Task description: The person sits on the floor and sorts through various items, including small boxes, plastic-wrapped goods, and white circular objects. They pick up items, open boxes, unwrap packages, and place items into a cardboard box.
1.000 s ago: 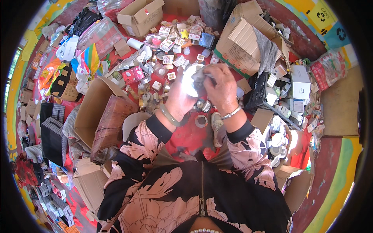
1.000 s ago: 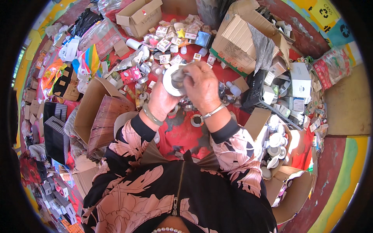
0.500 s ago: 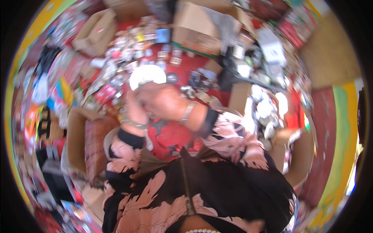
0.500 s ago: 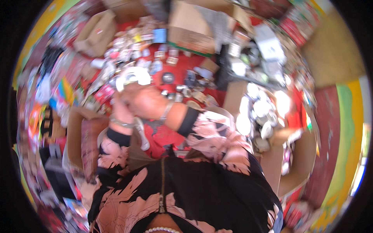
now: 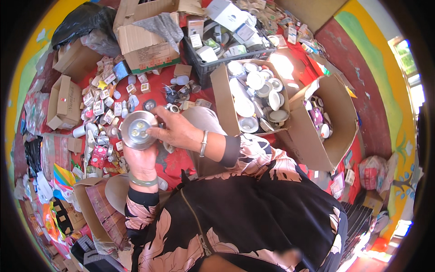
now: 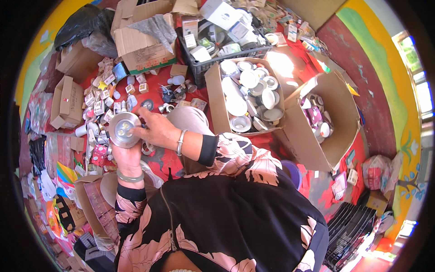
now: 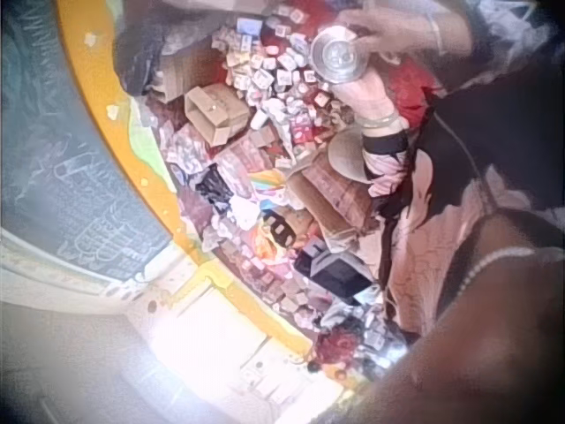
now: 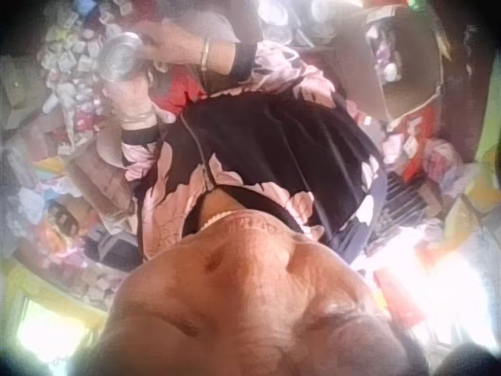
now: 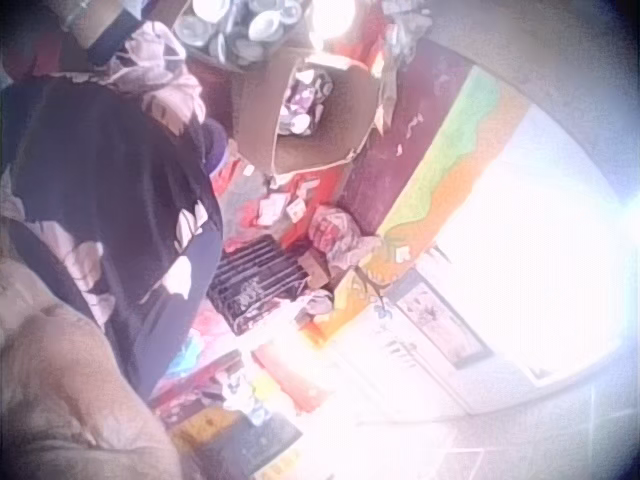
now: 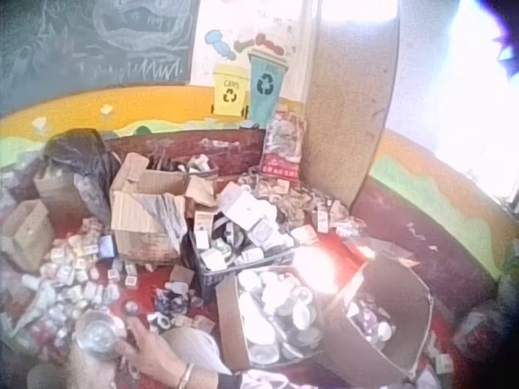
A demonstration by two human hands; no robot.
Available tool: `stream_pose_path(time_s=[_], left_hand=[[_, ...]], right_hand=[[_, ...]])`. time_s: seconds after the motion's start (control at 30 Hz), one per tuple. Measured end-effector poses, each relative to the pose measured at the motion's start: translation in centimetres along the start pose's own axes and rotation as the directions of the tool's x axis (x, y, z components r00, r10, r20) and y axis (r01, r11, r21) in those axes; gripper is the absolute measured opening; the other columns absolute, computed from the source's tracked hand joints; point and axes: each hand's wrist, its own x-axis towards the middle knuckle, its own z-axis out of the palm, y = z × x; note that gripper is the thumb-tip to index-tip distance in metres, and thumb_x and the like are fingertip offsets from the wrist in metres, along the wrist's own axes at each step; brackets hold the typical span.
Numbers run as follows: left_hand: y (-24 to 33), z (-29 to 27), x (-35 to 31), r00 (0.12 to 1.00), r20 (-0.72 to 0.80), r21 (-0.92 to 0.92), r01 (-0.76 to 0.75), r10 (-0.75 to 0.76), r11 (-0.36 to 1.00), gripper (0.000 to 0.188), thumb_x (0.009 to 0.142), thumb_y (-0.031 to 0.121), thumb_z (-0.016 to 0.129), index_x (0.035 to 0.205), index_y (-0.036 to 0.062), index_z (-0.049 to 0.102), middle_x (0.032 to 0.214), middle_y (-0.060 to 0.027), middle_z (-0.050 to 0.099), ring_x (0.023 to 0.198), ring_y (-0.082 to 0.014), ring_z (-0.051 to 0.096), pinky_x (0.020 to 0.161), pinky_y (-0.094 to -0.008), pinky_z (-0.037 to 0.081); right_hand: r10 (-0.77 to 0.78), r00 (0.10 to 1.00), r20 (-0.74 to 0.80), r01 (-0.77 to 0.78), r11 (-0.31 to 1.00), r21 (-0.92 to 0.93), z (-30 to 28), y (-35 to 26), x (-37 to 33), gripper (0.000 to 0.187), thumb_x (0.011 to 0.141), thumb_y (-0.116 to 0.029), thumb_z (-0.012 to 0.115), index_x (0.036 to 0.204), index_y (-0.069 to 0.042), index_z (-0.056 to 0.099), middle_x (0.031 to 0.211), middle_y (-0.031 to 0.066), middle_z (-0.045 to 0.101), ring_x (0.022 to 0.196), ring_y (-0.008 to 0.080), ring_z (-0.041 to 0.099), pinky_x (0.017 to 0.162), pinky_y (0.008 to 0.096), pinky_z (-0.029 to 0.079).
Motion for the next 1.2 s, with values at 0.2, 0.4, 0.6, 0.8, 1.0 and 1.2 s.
stream_pose_path(time_s=[0.2,0.4,0.6,0.8,1.0,1.2], left_hand=[[-5.0,5.6,-0.9,0.918,0.256,0.073,0.295,-0.304,0.953,0.043,0.095,0.034,0.035,0.123,0.0039,0.046,0.120,-0.0113,0.053,0.112,-0.0266,0.050,0.094,-0.0409,0.040],[-9.1,8.2,-2.3,0.827,0.143,0.334,0.477,-0.544,0.813,0.055,0.093,0.047,0.038,0.135,0.0112,0.033,0.131,-0.0118,0.043,0.118,-0.0242,0.045,0.097,-0.0396,0.039],[-5.5,6.4,-1.0,0.908,0.140,0.381,0.320,-0.396,0.868,0.048,0.095,0.041,0.037,0.121,0.0018,0.048,0.118,-0.0146,0.054,0.108,-0.0247,0.053,0.090,-0.0366,0.044],[-1.6,1.2,-1.5,0.962,0.041,0.302,0.247,-0.271,0.921,0.040,0.095,0.034,0.041,0.114,0.0014,0.053,0.111,-0.0138,0.059,0.100,-0.0226,0.057,0.084,-0.0344,0.048],[-1.2,-1.0,-2.7,0.973,-0.070,0.254,0.230,-0.220,0.939,0.034,0.094,0.028,0.043,0.111,0.0008,0.055,0.107,-0.0139,0.060,0.095,-0.0221,0.058,0.081,-0.0336,0.049],[-0.8,-3.0,-3.8,0.973,-0.101,0.222,0.227,-0.209,0.948,0.033,0.094,0.026,0.044,0.110,0.0001,0.055,0.106,-0.0136,0.060,0.094,-0.0224,0.059,0.081,-0.0335,0.049]], right_hand=[[0.379,0.924,0.047,-0.336,0.749,0.571,-6.8,-0.8,-4.5,0.030,0.086,-0.016,0.060,0.112,-0.005,0.052,0.079,-0.0002,0.060,0.060,0.0063,0.053,0.051,0.0204,0.042],[0.517,0.850,0.101,-0.317,0.349,0.882,-14.1,1.6,-12.0,0.031,0.086,-0.015,0.060,0.113,-0.003,0.052,0.092,0.0016,0.062,0.073,0.0074,0.059,0.058,0.0204,0.048],[0.584,0.637,-0.504,-0.289,0.786,0.546,-24.7,12.0,-20.7,0.010,0.085,-0.016,0.059,0.090,-0.007,0.059,0.069,-0.0036,0.055,0.057,0.0046,0.048,0.049,0.0199,0.039],[0.697,0.299,-0.651,-0.465,0.703,0.539,-27.6,19.4,-24.2,0.017,0.081,-0.010,0.063,0.094,0.002,0.063,0.068,0.0013,0.059,0.055,0.0099,0.052,0.046,0.0269,0.042],[0.646,0.415,-0.641,-0.904,0.372,-0.209,-27.9,22.7,-23.6,0.035,0.079,-0.028,0.060,0.105,-0.003,0.059,0.088,0.0190,0.064,0.073,0.0290,0.063,0.069,0.0355,0.050],[0.646,0.345,-0.681,-0.882,-0.024,-0.470,-26.7,16.7,-20.4,0.050,0.080,-0.041,0.057,0.119,-0.011,0.049,0.102,0.0173,0.063,0.096,0.0331,0.060,0.081,0.0416,0.048]])
